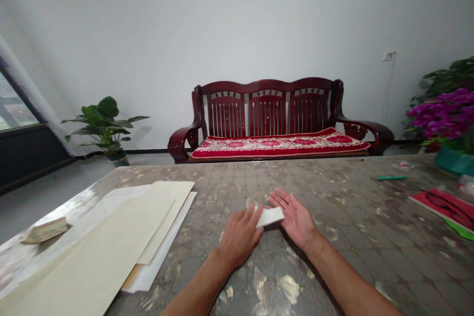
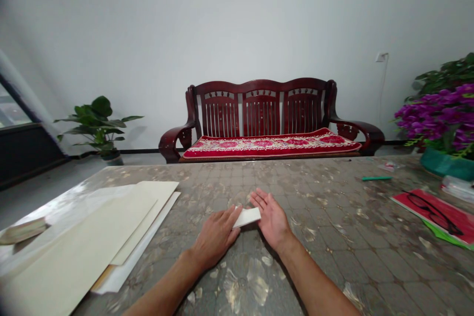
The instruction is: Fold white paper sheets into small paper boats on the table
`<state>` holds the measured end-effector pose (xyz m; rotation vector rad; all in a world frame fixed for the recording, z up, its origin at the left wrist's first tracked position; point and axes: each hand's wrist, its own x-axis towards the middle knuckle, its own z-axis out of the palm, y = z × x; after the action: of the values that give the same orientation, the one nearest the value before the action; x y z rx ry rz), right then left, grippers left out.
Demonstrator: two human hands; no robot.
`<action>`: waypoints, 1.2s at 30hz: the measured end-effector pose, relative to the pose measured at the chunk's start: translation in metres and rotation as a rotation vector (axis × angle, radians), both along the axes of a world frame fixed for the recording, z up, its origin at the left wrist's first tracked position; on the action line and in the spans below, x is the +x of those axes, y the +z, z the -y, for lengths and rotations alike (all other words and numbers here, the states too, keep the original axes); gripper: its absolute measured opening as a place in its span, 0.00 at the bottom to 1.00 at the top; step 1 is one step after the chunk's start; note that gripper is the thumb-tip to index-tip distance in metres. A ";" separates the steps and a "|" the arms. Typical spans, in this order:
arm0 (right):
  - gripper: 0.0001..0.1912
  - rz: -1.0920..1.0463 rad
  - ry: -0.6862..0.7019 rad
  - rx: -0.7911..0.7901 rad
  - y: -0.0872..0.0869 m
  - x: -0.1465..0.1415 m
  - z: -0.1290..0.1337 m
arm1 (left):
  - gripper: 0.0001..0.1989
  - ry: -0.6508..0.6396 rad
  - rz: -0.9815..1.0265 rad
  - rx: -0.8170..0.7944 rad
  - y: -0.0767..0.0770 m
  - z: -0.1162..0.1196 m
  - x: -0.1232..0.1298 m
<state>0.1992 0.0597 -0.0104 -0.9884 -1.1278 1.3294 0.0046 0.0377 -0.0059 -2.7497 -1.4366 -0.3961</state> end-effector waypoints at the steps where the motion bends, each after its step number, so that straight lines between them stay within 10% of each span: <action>1: 0.41 0.027 0.005 0.007 0.001 0.001 0.000 | 0.24 0.003 0.022 -0.015 0.002 0.000 0.000; 14: 0.33 0.129 0.072 0.130 0.002 -0.038 0.034 | 0.28 0.120 0.278 -0.150 0.009 0.009 0.008; 36: 0.26 0.147 0.094 0.158 0.013 -0.035 0.032 | 0.34 -0.083 0.698 -0.398 -0.004 0.002 0.007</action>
<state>0.1643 0.0280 0.0028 -0.9384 -1.3840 1.2358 0.0118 0.0357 -0.0094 -3.1585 -1.6642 -1.3123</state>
